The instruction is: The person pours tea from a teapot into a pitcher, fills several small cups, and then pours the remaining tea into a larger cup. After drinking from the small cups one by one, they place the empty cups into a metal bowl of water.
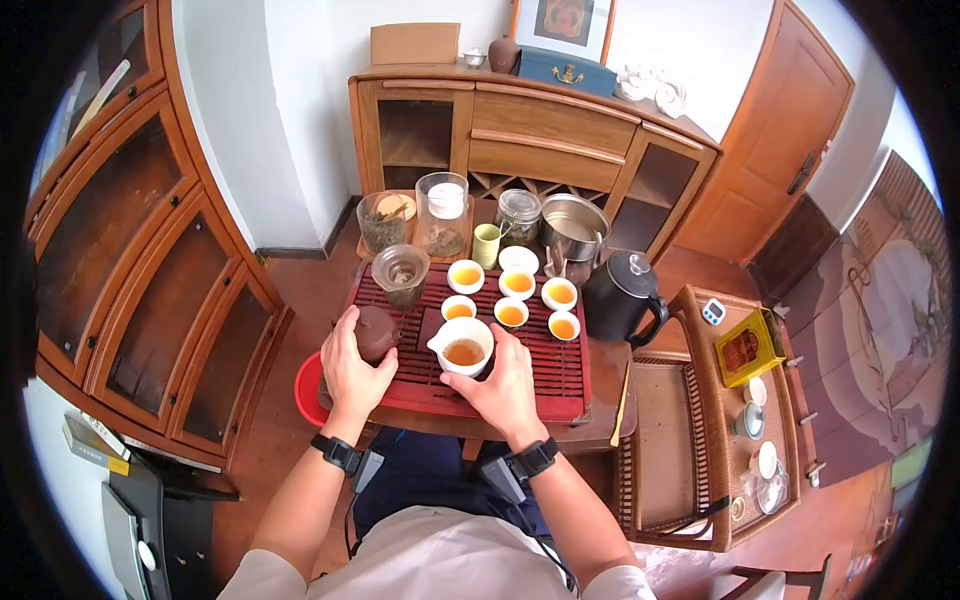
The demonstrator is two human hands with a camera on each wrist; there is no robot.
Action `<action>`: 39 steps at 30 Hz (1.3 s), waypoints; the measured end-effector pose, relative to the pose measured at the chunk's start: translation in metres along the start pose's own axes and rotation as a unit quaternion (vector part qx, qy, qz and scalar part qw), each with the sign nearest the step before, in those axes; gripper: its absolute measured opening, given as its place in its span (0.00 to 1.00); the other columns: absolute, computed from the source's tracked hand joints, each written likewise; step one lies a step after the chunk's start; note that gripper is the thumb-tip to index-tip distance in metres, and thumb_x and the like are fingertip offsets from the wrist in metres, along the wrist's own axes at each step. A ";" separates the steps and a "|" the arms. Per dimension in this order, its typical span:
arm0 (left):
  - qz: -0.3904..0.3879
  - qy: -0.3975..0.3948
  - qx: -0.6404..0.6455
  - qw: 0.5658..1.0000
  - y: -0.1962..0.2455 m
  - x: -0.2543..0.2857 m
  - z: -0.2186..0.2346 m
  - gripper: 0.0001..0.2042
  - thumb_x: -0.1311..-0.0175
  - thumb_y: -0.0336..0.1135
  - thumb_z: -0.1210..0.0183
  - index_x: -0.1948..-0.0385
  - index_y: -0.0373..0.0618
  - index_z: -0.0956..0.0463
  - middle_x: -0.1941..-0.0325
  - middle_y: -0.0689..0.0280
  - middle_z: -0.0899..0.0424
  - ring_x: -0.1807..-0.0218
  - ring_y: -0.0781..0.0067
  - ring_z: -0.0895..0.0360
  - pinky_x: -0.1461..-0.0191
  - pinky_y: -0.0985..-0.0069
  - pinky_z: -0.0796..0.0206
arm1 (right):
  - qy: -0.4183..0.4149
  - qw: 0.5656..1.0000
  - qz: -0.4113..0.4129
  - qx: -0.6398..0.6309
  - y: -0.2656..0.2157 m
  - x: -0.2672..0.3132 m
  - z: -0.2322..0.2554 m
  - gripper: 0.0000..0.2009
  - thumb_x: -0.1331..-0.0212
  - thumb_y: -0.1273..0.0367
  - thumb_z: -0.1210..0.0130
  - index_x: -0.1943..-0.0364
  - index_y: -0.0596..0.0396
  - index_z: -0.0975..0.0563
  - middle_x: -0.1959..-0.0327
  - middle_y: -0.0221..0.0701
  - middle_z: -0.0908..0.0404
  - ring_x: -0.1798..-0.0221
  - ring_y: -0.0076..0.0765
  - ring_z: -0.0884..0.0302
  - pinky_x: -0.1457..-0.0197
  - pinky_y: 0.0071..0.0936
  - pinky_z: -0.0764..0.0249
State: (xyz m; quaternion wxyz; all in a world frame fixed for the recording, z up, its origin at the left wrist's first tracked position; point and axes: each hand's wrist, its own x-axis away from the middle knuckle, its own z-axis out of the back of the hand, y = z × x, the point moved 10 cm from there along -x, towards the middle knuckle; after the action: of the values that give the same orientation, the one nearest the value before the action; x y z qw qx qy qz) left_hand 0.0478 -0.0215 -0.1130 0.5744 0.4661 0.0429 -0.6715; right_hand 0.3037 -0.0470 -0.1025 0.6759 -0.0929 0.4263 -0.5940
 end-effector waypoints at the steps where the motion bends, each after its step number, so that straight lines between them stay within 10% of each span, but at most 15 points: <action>1: 0.001 -0.002 0.002 1.000 0.000 0.000 0.000 0.41 0.52 0.37 0.24 0.31 0.39 0.32 0.29 0.52 0.22 0.30 0.49 0.25 0.25 0.50 0.38 | -0.014 1.000 -0.013 -0.019 0.000 0.000 -0.004 0.46 0.56 0.57 0.17 0.33 0.63 0.29 0.39 0.48 0.21 0.36 0.57 0.25 0.31 0.49 0.28; 21: -0.002 0.021 0.006 1.000 0.000 0.001 0.004 0.42 0.54 0.34 0.23 0.32 0.41 0.30 0.32 0.53 0.20 0.34 0.46 0.22 0.28 0.51 0.35 | 0.108 0.953 -0.114 -0.259 0.052 0.021 0.104 0.36 0.48 0.71 0.21 0.35 0.64 0.27 0.40 0.39 0.16 0.39 0.35 0.17 0.34 0.34 0.21; 39: 0.003 0.008 0.008 1.000 0.000 0.000 0.001 0.41 0.53 0.34 0.23 0.31 0.41 0.31 0.31 0.53 0.21 0.32 0.46 0.23 0.27 0.52 0.35 | 0.166 0.950 -0.259 -0.050 0.175 0.055 0.153 0.34 0.51 0.66 0.23 0.40 0.67 0.24 0.47 0.45 0.13 0.43 0.42 0.13 0.37 0.36 0.20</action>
State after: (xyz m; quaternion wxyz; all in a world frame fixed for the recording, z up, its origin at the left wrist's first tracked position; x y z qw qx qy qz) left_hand 0.0472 -0.0227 -0.1123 0.5724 0.4760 0.0408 -0.6664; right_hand 0.5320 -0.1054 -0.1440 0.4130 -0.1343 0.5228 -0.7335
